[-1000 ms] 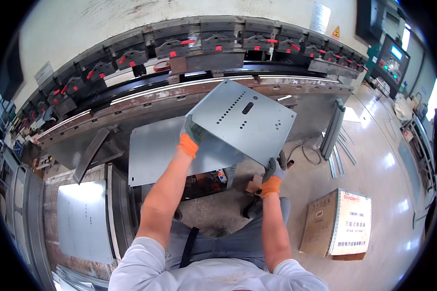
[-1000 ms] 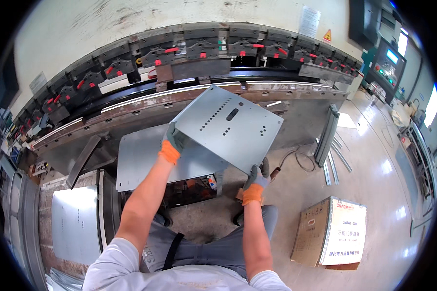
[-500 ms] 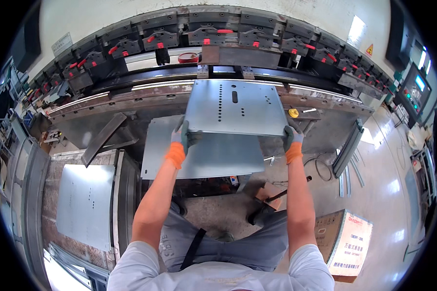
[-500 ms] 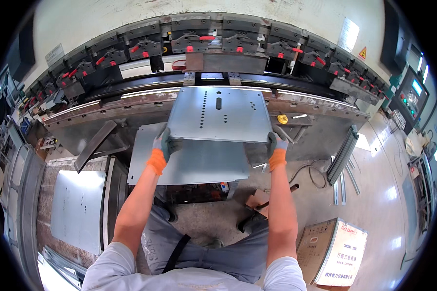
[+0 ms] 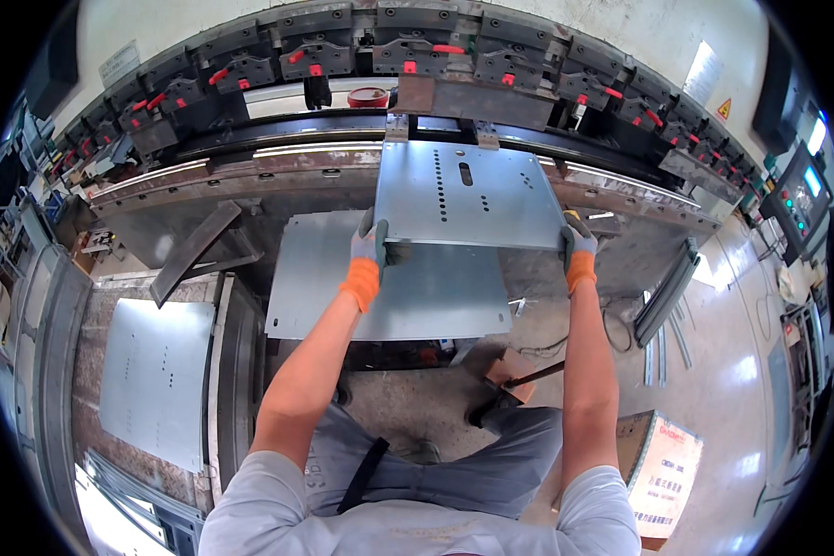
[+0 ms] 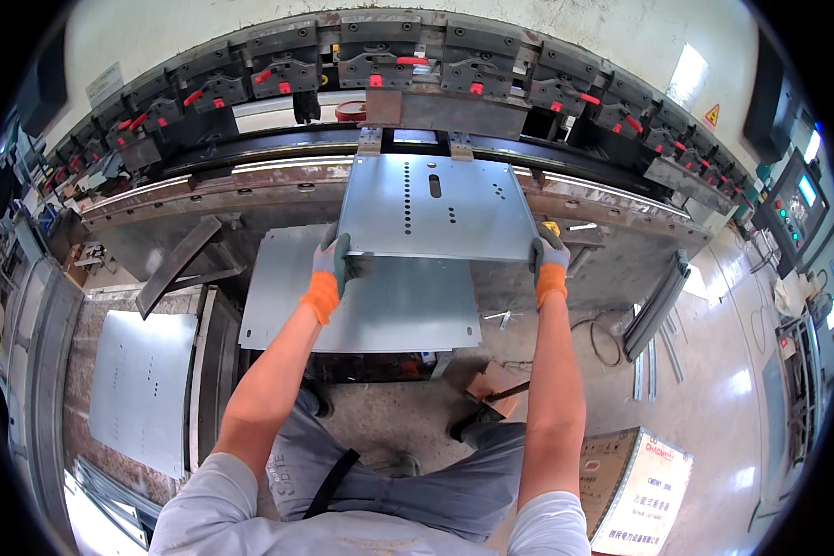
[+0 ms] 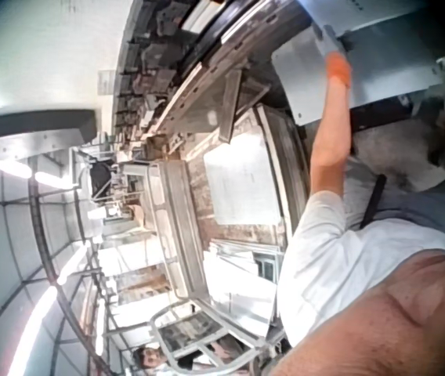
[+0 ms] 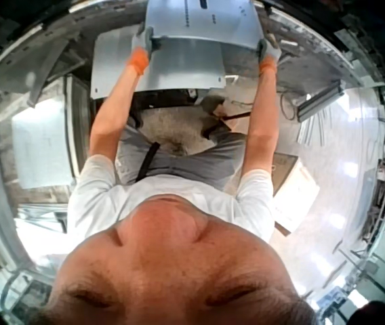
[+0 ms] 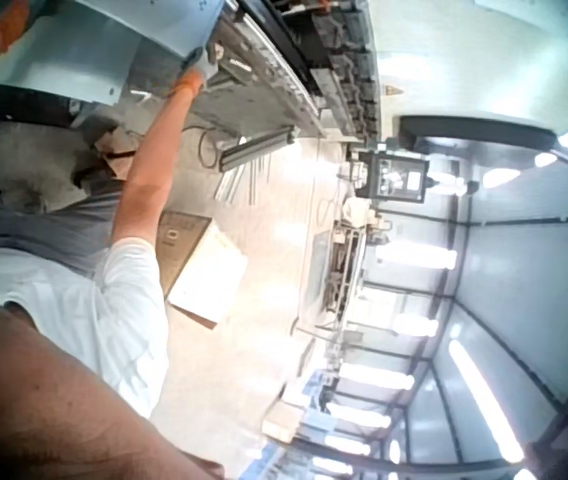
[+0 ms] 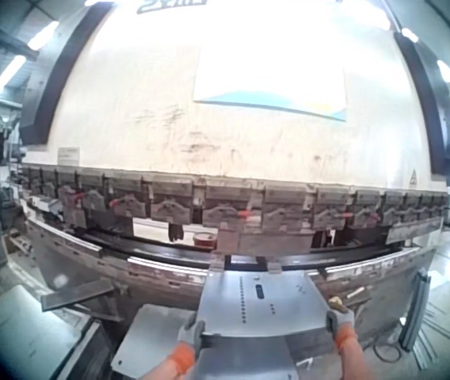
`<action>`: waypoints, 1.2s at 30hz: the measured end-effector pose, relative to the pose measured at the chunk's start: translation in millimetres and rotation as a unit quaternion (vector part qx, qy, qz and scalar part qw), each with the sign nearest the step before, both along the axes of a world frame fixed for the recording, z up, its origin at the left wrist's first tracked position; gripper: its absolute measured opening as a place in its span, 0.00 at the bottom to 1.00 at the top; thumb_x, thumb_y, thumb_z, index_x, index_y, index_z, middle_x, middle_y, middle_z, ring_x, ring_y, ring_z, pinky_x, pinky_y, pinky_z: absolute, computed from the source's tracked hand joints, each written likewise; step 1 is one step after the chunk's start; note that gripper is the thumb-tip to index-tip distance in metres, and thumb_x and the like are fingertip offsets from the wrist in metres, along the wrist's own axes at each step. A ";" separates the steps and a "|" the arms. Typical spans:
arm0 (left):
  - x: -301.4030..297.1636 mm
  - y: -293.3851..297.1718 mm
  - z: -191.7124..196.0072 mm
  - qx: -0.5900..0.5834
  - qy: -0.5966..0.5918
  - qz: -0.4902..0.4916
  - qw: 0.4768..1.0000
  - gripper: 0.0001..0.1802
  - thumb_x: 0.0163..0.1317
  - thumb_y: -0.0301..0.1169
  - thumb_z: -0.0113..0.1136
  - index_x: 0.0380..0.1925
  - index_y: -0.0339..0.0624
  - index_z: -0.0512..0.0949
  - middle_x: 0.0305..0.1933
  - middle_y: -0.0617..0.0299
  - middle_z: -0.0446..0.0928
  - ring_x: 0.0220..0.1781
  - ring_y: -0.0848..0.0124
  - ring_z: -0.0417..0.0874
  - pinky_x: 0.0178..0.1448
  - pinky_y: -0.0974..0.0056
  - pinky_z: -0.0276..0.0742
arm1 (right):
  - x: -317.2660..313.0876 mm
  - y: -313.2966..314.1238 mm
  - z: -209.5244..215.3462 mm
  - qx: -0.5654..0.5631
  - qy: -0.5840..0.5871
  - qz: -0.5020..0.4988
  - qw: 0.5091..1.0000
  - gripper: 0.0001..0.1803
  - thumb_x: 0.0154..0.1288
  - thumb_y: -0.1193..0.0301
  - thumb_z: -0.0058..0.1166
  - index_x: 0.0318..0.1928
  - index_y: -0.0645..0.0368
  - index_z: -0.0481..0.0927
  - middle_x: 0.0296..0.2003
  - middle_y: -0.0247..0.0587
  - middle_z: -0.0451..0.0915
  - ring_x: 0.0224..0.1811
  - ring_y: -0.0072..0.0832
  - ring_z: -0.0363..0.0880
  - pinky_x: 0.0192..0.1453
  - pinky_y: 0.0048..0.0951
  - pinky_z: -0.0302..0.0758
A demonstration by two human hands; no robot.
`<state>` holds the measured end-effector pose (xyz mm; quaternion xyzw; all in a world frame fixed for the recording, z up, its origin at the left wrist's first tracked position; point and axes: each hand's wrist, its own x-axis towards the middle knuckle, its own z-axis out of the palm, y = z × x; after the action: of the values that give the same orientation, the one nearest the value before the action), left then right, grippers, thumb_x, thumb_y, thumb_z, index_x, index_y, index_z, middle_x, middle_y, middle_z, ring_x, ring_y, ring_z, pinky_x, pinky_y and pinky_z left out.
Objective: The person sits at a press brake and repeatedly places metal sheets into the machine to bend them. They handle the sheets by hand, aligning them with the tooling, operating the machine, and then removing the bent pieces to place them on a nearby stack.
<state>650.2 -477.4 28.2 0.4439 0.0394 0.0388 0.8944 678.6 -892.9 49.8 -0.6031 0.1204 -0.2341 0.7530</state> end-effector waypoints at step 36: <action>-8.6 -17.9 80.8 0.079 0.031 -0.010 0.996 0.17 0.65 0.28 0.51 0.53 0.43 0.76 0.29 0.54 0.82 0.18 0.65 0.81 0.20 0.62 0.77 | 34.7 -55.8 21.2 -0.131 -0.024 -0.054 0.990 0.14 0.58 0.77 0.62 0.46 0.58 0.89 0.25 0.29 0.81 0.18 0.18 0.70 0.19 0.23 0.64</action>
<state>641.7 -495.3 108.9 0.5149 0.0598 0.0186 0.8549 713.3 -948.7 71.0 -0.6834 0.1028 -0.3029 0.6562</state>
